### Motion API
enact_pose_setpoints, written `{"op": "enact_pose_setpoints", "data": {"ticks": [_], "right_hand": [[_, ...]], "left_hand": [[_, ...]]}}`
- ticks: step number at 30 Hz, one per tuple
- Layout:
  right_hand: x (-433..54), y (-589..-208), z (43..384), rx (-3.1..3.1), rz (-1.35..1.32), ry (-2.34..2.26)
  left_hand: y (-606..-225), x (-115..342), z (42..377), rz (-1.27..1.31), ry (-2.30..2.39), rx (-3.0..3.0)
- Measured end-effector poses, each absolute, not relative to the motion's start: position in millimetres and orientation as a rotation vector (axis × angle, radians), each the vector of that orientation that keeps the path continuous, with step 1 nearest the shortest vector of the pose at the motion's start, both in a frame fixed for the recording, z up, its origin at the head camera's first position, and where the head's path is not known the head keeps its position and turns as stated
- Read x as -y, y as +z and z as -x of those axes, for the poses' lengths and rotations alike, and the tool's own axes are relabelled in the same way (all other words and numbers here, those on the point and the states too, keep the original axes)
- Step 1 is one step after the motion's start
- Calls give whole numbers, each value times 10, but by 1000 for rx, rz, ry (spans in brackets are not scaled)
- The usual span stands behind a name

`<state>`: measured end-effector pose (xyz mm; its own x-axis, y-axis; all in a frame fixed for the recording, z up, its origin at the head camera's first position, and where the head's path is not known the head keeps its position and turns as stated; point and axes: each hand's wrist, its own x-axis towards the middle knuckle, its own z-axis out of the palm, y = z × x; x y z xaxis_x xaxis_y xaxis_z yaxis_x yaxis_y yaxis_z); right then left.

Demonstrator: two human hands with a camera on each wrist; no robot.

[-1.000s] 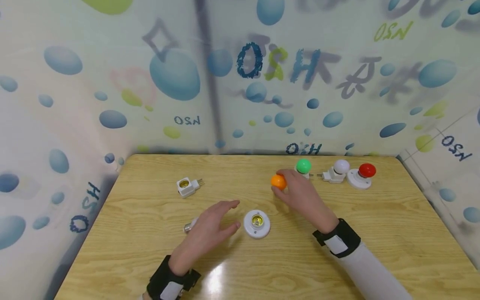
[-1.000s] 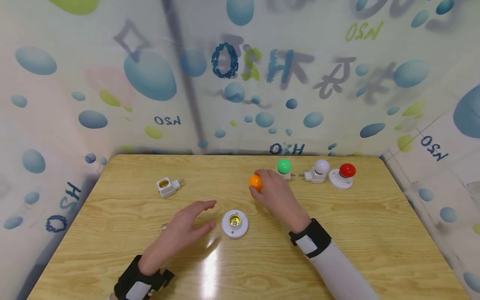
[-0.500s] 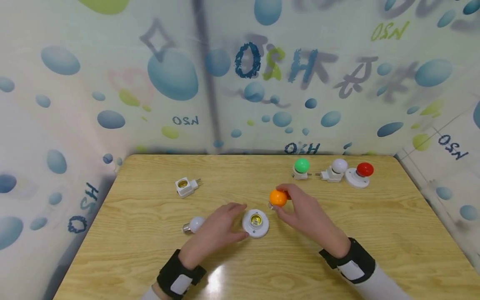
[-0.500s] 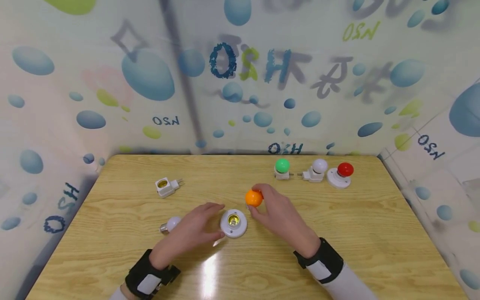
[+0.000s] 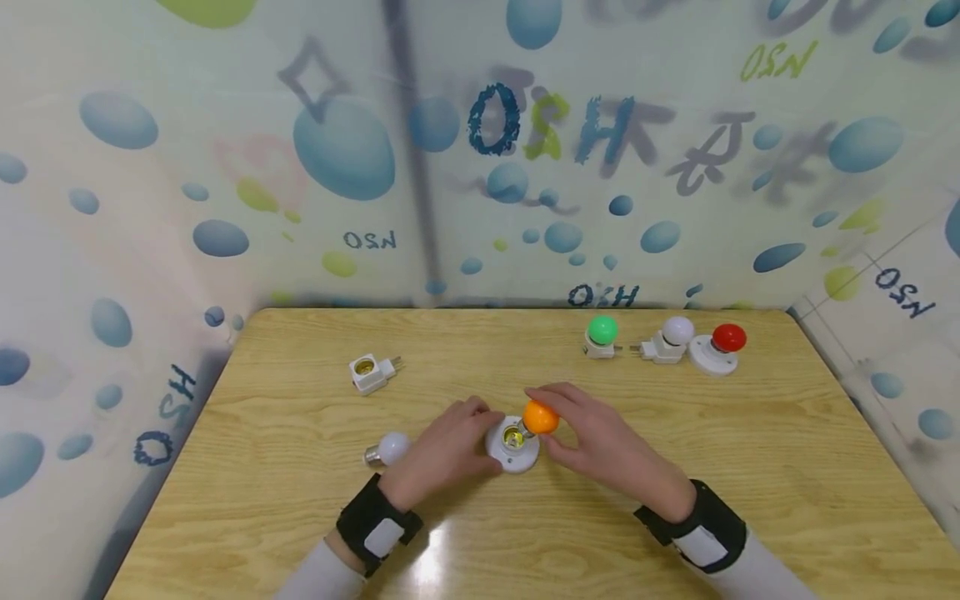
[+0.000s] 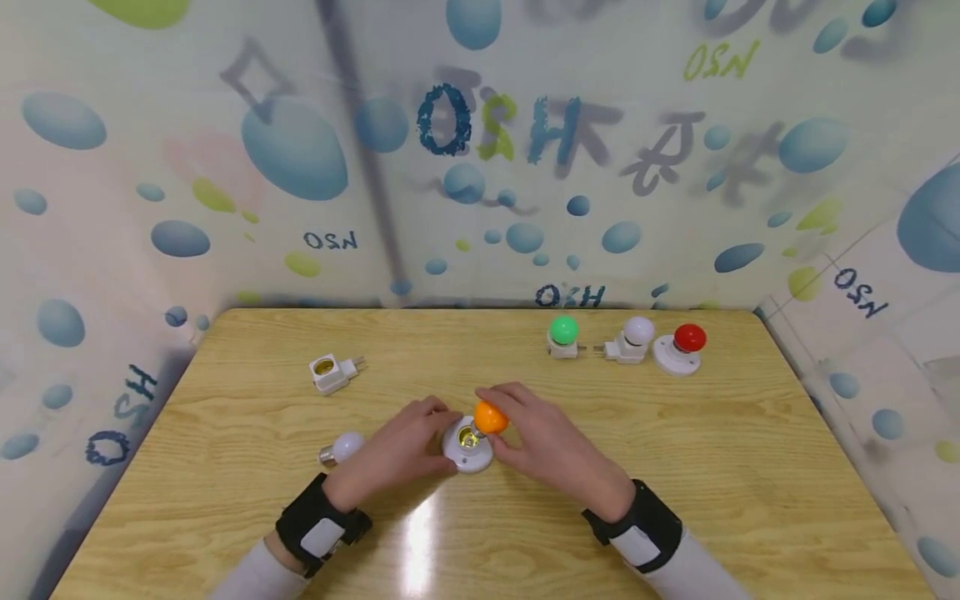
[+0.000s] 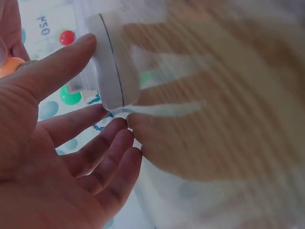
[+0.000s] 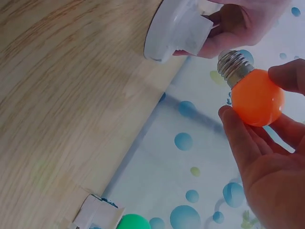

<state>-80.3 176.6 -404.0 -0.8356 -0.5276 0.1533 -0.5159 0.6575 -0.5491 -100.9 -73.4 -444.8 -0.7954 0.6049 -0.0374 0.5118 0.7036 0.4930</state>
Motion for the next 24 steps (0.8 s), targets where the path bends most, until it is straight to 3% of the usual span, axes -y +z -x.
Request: {"op": "enact_pose_setpoints", "data": {"ticks": [24], "right_hand": [[-1608,-4140,881,-2795,1099,-706]], "left_hand": [[-4445,658,1113,-974,582,-2709]]}}
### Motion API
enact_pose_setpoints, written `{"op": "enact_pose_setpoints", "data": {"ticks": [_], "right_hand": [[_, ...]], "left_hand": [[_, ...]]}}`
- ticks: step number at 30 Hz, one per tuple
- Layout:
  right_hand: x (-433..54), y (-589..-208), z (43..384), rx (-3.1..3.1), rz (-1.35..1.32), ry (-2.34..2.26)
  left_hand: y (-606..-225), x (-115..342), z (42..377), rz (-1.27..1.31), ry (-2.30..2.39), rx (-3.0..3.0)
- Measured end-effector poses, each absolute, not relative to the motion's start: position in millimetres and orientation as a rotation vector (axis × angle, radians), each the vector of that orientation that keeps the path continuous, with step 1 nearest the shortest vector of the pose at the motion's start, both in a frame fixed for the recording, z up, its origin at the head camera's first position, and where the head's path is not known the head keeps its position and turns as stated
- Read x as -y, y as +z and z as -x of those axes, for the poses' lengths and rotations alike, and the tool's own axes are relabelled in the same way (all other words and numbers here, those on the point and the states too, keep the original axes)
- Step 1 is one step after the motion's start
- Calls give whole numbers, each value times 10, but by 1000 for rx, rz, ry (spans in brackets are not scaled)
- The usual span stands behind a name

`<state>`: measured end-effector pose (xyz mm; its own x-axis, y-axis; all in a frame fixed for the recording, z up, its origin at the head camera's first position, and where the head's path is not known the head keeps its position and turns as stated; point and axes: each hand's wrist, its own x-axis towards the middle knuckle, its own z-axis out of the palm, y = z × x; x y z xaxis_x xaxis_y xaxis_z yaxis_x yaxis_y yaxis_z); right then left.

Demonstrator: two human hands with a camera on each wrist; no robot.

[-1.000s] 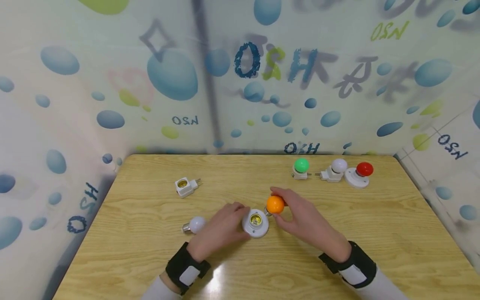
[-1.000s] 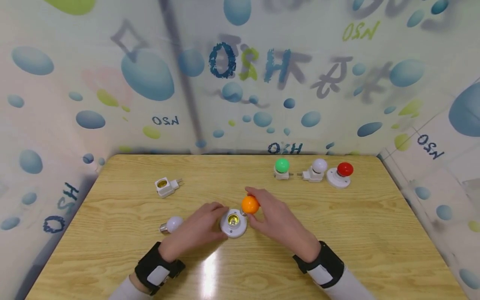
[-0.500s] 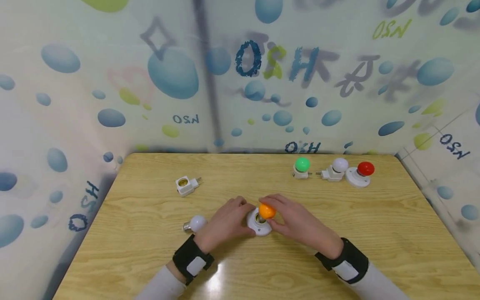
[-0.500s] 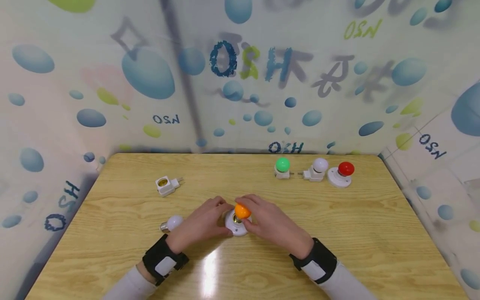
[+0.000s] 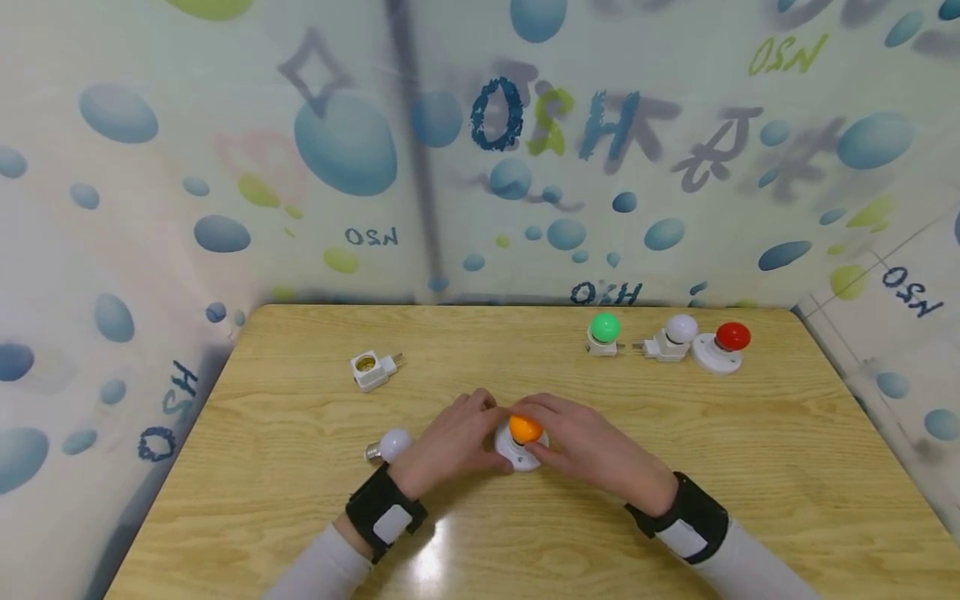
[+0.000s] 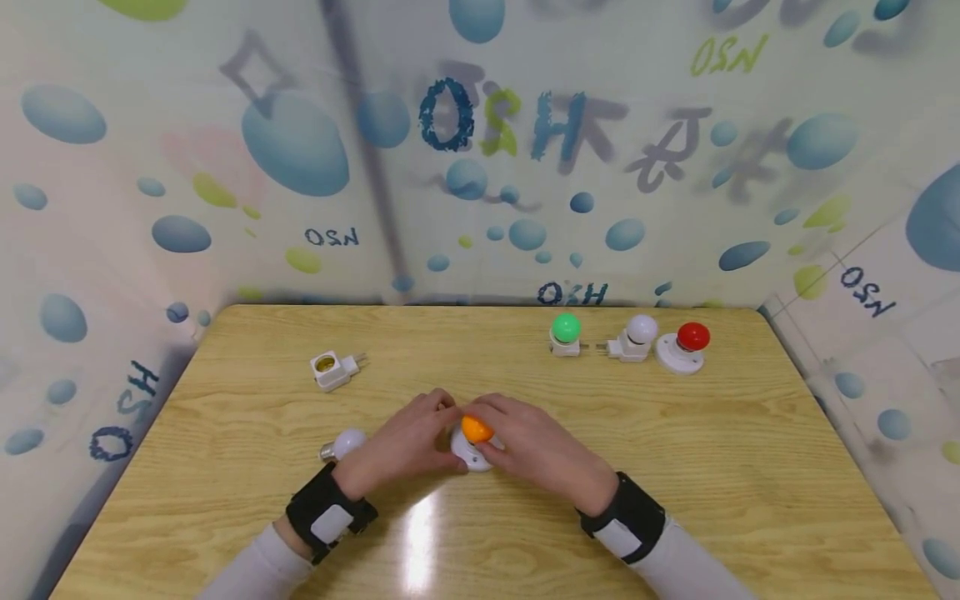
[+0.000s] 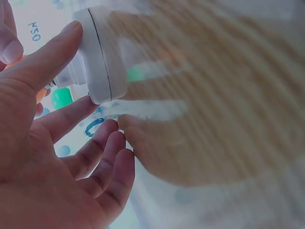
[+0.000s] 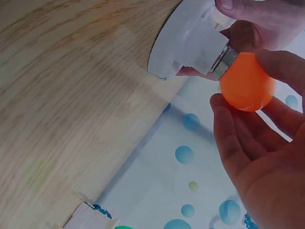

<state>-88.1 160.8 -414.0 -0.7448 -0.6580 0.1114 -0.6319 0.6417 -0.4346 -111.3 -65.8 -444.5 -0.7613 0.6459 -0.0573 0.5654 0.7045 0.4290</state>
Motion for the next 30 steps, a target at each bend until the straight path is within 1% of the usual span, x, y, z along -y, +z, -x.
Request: {"op": "enact_pose_setpoints", "data": {"ticks": [8,15,18,24,30], "right_hand": [[-1595,-4193,874,-2922,1154,-665],[-1579,-4295,879,-3095,1250,-505],[-1579,-4295,879,-3117,1235,-458],[-1634,-4182,856,-2996,1166,-438],[-1721,-4083,856,-2785,1273,-564]], "left_hand": [[-4461,663,1153,-1002,617,-2692],[-4476,655,1162,-1002,630,-2700],[-4482,655,1161,-1017,632,-2707],[-4481,666,1153,-1034,647,-2707],[-4482,666,1170,-1009,623,-2698]]}}
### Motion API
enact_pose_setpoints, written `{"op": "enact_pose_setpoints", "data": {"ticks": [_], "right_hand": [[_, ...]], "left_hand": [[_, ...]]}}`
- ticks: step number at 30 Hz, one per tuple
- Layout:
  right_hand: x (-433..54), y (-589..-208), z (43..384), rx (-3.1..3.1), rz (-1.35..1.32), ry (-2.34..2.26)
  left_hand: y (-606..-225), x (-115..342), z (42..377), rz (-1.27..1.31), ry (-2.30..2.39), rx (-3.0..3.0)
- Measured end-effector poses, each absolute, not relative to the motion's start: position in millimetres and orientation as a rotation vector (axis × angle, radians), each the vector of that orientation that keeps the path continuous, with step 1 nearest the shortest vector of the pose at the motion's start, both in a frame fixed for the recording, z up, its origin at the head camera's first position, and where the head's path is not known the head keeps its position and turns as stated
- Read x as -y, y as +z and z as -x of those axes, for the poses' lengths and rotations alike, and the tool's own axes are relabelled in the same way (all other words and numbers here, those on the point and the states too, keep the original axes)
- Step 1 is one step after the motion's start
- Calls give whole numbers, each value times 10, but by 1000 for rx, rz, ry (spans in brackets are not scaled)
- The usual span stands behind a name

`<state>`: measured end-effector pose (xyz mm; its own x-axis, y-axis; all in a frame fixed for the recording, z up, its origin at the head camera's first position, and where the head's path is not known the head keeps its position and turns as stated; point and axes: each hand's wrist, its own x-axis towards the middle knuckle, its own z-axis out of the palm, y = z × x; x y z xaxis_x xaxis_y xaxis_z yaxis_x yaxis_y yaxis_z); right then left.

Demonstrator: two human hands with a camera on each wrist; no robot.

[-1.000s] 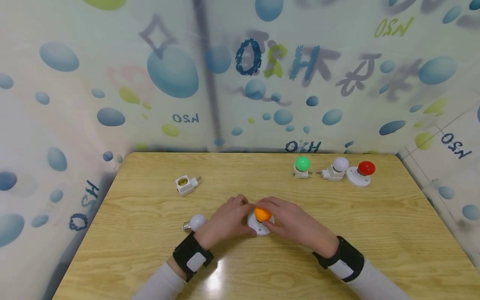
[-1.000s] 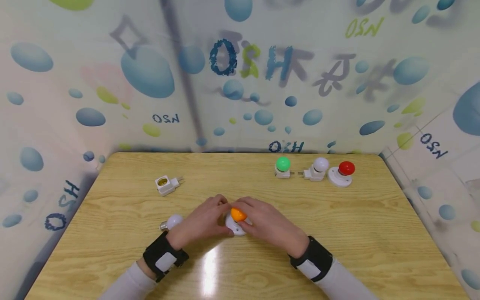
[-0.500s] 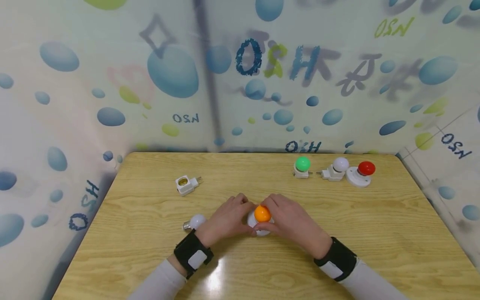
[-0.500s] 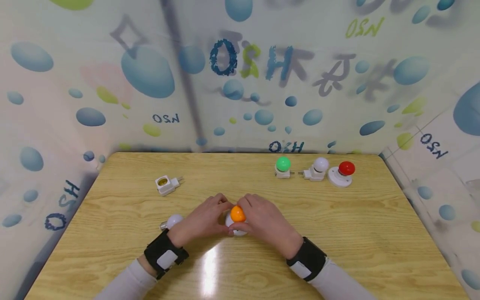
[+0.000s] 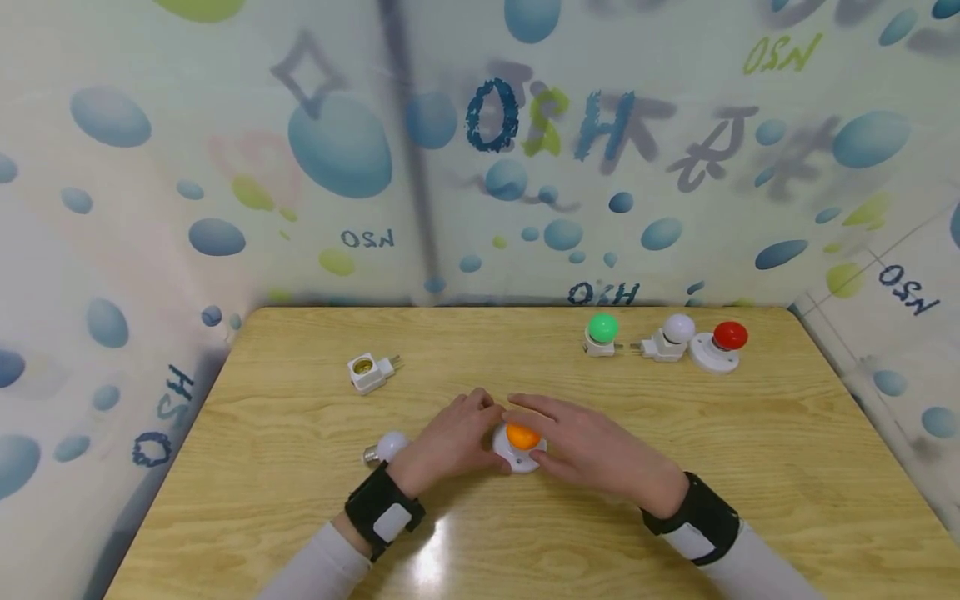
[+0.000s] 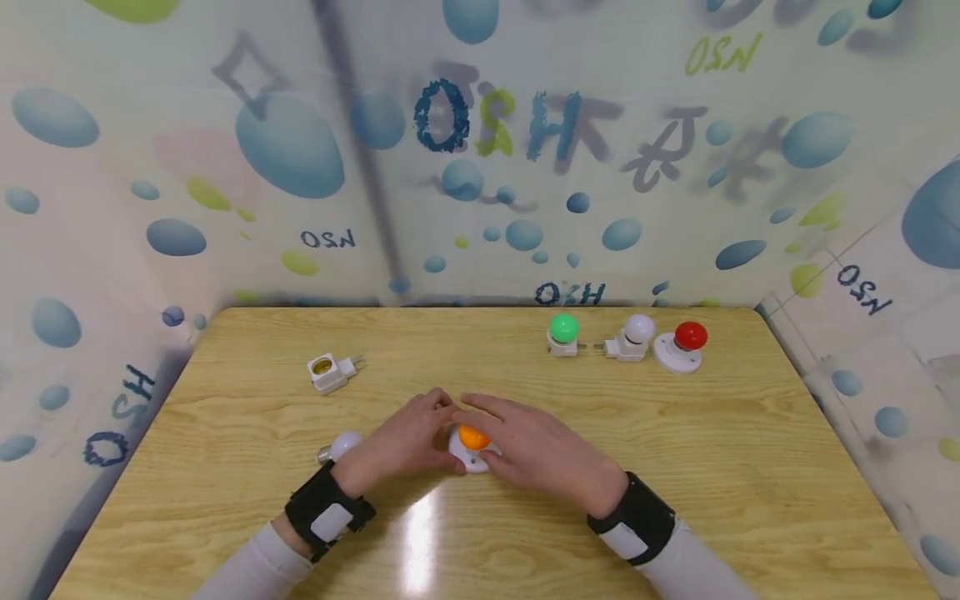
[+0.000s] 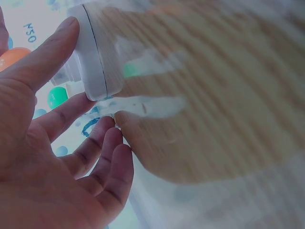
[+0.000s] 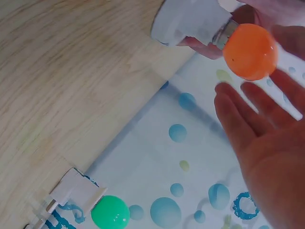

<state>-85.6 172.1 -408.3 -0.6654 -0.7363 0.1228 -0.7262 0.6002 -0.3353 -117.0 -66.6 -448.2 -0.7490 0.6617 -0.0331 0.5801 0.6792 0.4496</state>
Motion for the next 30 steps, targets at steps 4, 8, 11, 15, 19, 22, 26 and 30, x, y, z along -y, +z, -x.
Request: {"op": "enact_pose_setpoints", "data": {"ticks": [4,8,11,15,19,22,26,30], "right_hand": [[-1722,-4087,871,-2728,1345,-600],[-1708,-4118,885,-2760,1333,-612],[-1684,-4146,893,-2844,1340,-602],[-1649,-4191,895,-2975,1357,-561],[-1634,-4249,897,-3070,1337,-513],[-1626,-4280,898,-3105,1313,-512],[-1637,-4247,884,-3076,1267,-525],[-1690,-4150,868,-2938,1260,-552]], "left_hand": [[-4478,670,1167,-1011,626,-2691],[-4478,675,1160,-994,637,-2688],[-4474,677,1157,-984,640,-2684],[-4470,670,1161,-986,638,-2679],[-4471,657,1167,-989,635,-2674],[-4482,653,1170,-1001,635,-2684],[-4491,656,1168,-1033,639,-2701],[-4485,659,1167,-1026,633,-2700]]}}
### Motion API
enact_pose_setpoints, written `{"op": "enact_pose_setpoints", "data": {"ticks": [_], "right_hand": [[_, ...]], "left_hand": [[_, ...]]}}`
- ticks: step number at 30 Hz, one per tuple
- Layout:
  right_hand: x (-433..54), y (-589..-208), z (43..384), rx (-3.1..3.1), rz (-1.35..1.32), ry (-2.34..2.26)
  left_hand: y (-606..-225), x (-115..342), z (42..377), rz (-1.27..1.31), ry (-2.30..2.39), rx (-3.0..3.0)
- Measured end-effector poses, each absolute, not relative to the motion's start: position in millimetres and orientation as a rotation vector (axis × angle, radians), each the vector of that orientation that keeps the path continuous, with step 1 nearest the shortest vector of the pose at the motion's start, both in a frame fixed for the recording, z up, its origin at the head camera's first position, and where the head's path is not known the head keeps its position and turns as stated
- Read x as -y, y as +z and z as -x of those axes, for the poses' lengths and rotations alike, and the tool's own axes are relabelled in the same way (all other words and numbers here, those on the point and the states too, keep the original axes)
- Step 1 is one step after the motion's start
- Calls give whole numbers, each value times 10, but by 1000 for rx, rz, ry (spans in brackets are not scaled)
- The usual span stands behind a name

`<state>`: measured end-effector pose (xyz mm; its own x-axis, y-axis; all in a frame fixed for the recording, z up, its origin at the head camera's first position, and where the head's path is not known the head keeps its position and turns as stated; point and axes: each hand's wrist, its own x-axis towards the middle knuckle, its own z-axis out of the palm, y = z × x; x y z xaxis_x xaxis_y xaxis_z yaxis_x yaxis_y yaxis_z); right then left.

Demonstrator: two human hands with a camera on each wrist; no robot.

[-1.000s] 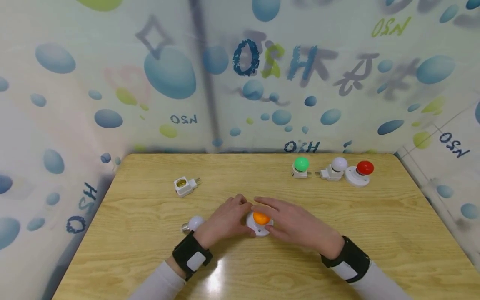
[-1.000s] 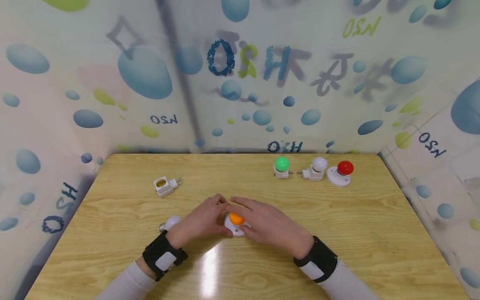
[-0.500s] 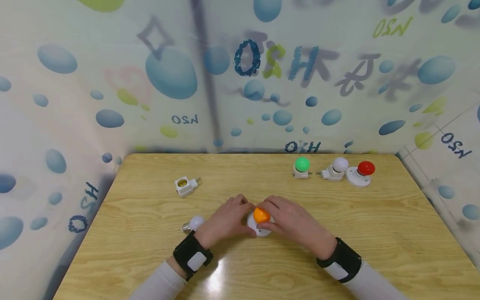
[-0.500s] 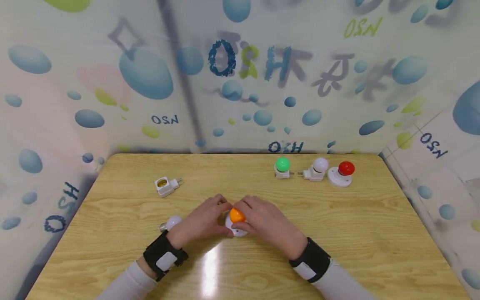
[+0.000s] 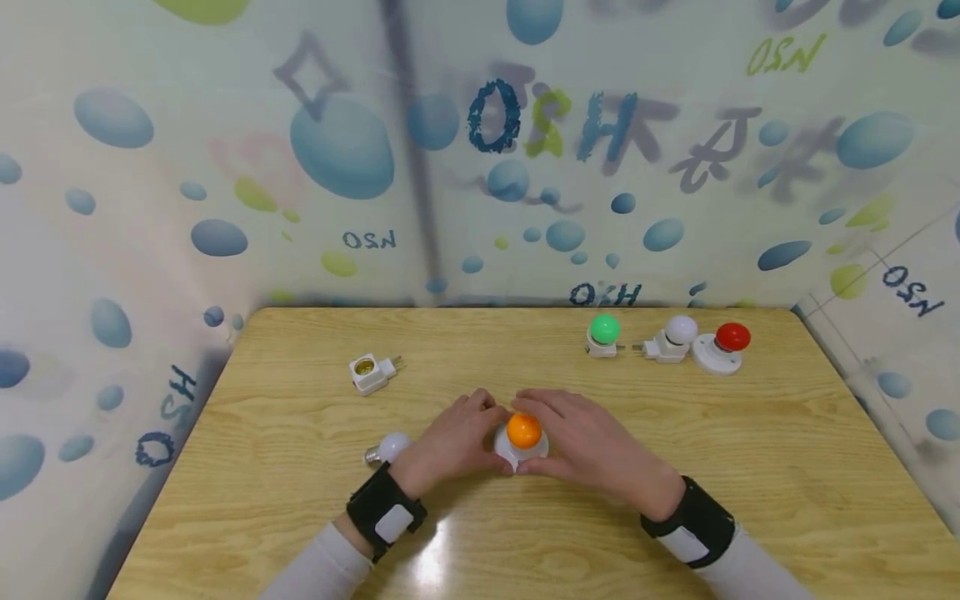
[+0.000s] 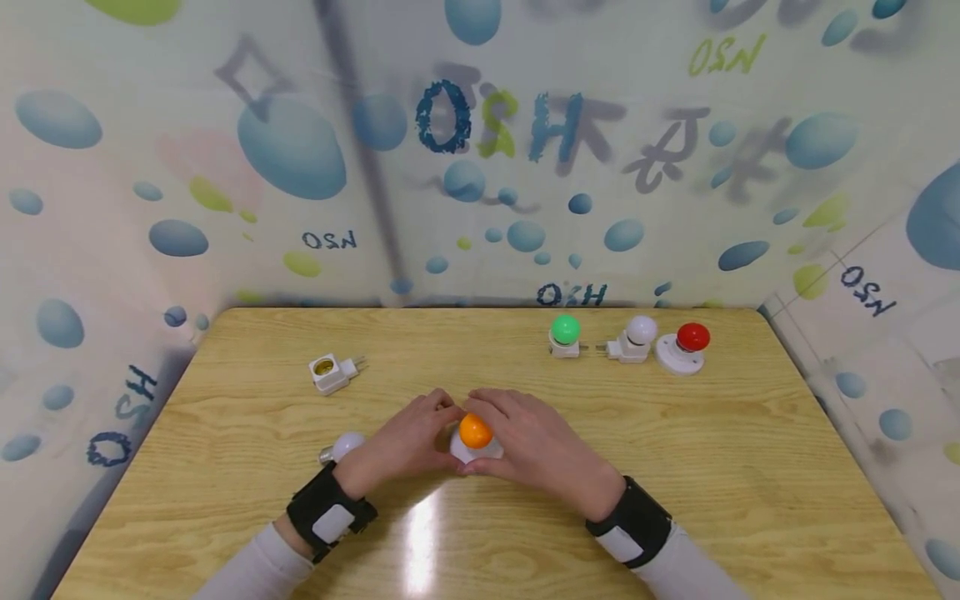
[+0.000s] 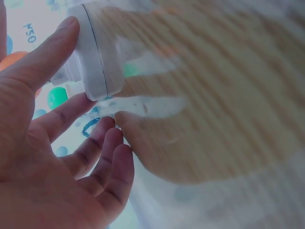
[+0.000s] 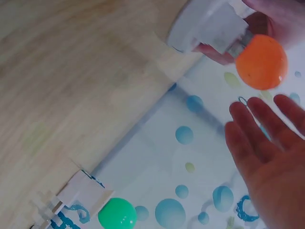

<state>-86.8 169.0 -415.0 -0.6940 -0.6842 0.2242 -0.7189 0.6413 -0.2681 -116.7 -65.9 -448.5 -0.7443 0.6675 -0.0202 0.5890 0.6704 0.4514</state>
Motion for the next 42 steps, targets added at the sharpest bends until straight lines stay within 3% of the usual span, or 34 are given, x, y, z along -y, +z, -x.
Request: {"op": "enact_pose_setpoints", "data": {"ticks": [9,35,42], "right_hand": [[-1764,-4108,884,2750,-1411,611],[-1637,-4288,890,2732,-1060,565],[-1731,-4156,891,2802,-1260,699]], "left_hand": [[-4455,659,1159,-968,621,-2687],[-4491,657,1162,-1023,604,-2728],[-4485,661,1165,-1007,615,-2699]]}}
